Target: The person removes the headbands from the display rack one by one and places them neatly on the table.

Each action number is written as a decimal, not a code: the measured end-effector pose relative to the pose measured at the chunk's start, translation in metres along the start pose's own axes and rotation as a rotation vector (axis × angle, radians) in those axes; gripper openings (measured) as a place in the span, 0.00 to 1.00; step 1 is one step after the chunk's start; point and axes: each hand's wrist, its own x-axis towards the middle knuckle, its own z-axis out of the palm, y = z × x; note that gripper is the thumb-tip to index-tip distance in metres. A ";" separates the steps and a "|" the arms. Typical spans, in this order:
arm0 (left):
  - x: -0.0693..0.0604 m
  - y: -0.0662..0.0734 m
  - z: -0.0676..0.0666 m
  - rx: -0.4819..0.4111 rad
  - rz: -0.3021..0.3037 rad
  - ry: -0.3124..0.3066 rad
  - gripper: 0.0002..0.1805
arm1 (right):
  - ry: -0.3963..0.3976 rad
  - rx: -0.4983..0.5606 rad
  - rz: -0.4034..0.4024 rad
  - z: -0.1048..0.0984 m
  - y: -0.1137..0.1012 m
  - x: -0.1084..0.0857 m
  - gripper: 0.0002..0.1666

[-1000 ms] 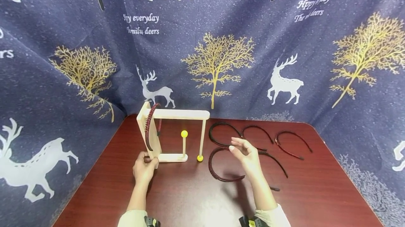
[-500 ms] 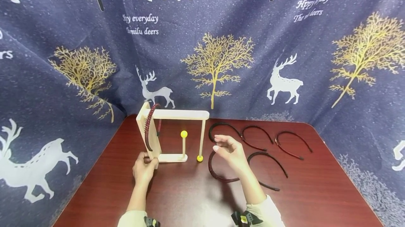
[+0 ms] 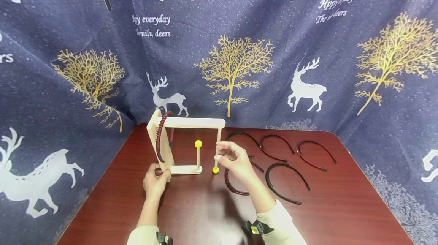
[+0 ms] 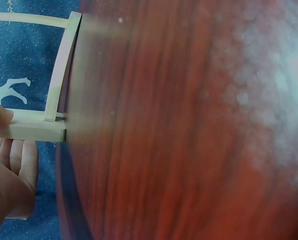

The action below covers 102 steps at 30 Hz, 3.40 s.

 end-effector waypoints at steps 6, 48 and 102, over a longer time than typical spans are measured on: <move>0.000 -0.002 -0.001 0.000 -0.003 0.004 0.14 | -0.003 0.013 0.023 0.011 0.012 0.007 0.21; 0.001 -0.003 0.000 0.001 0.029 0.040 0.14 | -0.136 0.071 -0.046 0.089 -0.010 0.056 0.24; 0.003 -0.005 0.000 0.017 0.010 0.037 0.14 | -0.151 0.072 -0.111 0.116 -0.007 0.059 0.16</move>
